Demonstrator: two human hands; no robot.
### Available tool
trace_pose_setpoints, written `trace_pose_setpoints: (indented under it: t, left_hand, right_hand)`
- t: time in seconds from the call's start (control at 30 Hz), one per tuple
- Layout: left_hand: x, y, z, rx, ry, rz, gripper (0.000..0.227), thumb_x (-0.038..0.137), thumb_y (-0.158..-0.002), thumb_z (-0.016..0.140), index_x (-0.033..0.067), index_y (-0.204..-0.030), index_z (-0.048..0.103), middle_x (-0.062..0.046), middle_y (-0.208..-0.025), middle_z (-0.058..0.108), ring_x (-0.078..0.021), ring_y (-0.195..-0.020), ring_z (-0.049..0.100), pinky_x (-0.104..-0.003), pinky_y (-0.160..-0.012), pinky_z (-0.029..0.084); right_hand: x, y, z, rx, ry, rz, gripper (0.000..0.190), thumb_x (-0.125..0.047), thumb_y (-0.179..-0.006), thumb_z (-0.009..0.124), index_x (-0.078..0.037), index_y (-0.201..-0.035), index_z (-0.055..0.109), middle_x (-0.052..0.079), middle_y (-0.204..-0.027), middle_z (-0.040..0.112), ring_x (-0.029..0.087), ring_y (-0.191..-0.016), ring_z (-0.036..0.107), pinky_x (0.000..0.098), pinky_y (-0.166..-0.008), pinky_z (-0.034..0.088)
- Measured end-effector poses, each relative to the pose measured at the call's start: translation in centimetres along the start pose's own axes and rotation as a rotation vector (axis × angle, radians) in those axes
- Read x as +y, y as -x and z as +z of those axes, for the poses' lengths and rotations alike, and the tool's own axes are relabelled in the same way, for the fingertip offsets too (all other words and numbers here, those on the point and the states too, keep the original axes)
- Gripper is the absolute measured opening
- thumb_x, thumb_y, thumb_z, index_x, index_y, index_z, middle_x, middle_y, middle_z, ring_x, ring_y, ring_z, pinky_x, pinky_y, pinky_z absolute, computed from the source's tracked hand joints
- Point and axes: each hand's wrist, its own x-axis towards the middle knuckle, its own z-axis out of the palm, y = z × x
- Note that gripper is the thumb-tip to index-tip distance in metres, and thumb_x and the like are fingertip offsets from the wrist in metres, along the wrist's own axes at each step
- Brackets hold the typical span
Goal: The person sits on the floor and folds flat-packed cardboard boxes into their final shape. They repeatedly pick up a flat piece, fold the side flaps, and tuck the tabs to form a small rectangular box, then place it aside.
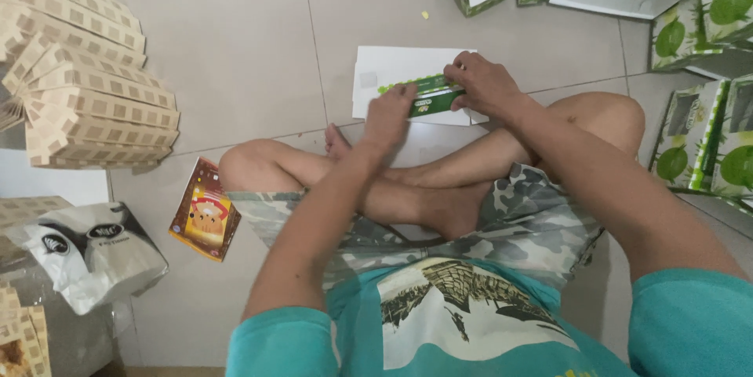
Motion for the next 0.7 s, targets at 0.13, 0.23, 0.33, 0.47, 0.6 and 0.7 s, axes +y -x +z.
trace_pose_setpoints:
  t: [0.13, 0.23, 0.33, 0.47, 0.6, 0.7]
  left_hand:
    - [5.7, 0.5, -2.5, -0.221, -0.202, -0.103, 0.076, 0.007, -0.099, 0.061, 0.036, -0.162, 0.031, -0.018, -0.165, 0.032, -0.0448, -0.143, 0.045, -0.058, -0.116, 0.044]
    - [8.4, 1.3, -5.0, -0.368, -0.051, -0.221, 0.072, 0.056, -0.108, 0.038, 0.0256, -0.168, 0.013, -0.018, -0.174, 0.003, -0.0603, -0.151, 0.013, -0.075, -0.121, 0.01]
    - [8.7, 1.3, -4.9, -0.379, -0.057, -0.254, 0.069, 0.059, -0.109, 0.028, 0.0287, -0.168, 0.009, -0.016, -0.174, 0.001, -0.0617, -0.151, 0.006, -0.08, -0.117, 0.005]
    - [7.3, 0.5, -7.5, -0.215, -0.171, -0.221, 0.065, 0.046, -0.105, 0.049, 0.0249, -0.163, 0.029, -0.017, -0.169, 0.028, -0.0473, -0.154, 0.021, -0.075, -0.119, 0.001]
    - [2.8, 0.1, -7.7, 0.361, -0.094, -0.297, 0.095, 0.037, -0.088, 0.086, 0.0157, -0.164, 0.032, -0.031, -0.166, 0.02, -0.0466, -0.156, 0.023, -0.068, -0.123, 0.025]
    - [0.3, -1.1, -9.1, 0.459, 0.427, -0.391, 0.055, 0.012, -0.098, 0.071, 0.015, -0.147, 0.047, -0.017, -0.143, 0.039, -0.0398, -0.129, 0.057, -0.052, -0.104, 0.057]
  right_hand:
    - [3.7, -0.3, 3.6, 0.116, -0.007, -0.005, 0.048, -0.024, -0.075, 0.093, -0.004, -0.112, 0.068, 0.02, -0.117, 0.056, 0.04, -0.107, 0.065, 0.0514, -0.078, 0.063]
    - [6.5, -0.8, 5.9, 0.201, -0.13, 0.03, 0.017, -0.011, -0.098, 0.073, -0.003, -0.112, 0.069, 0.018, -0.116, 0.057, 0.04, -0.107, 0.066, 0.0467, -0.081, 0.06]
    - [5.9, 0.0, 5.0, 0.177, 0.094, 0.1, 0.024, -0.016, -0.097, 0.075, -0.009, -0.118, 0.068, 0.014, -0.11, 0.06, 0.034, -0.108, 0.065, 0.0454, -0.084, 0.059]
    - [7.5, -1.1, 5.4, 0.088, -0.203, 0.136, 0.032, -0.018, -0.092, 0.078, -0.004, -0.118, 0.068, 0.022, -0.102, 0.062, 0.043, -0.101, 0.064, 0.053, -0.085, 0.053]
    - [3.8, -0.1, 2.1, 0.074, -1.15, 0.212, 0.01, -0.006, -0.1, 0.068, 0.001, -0.103, 0.061, 0.012, -0.091, 0.058, 0.021, -0.073, 0.065, 0.0371, -0.072, 0.058]
    - [1.8, -1.3, 0.5, 0.155, -1.626, 0.215, 0.014, -0.007, -0.103, 0.067, -0.004, -0.105, 0.053, 0.005, -0.094, 0.058, 0.016, -0.081, 0.068, 0.0299, -0.074, 0.063]
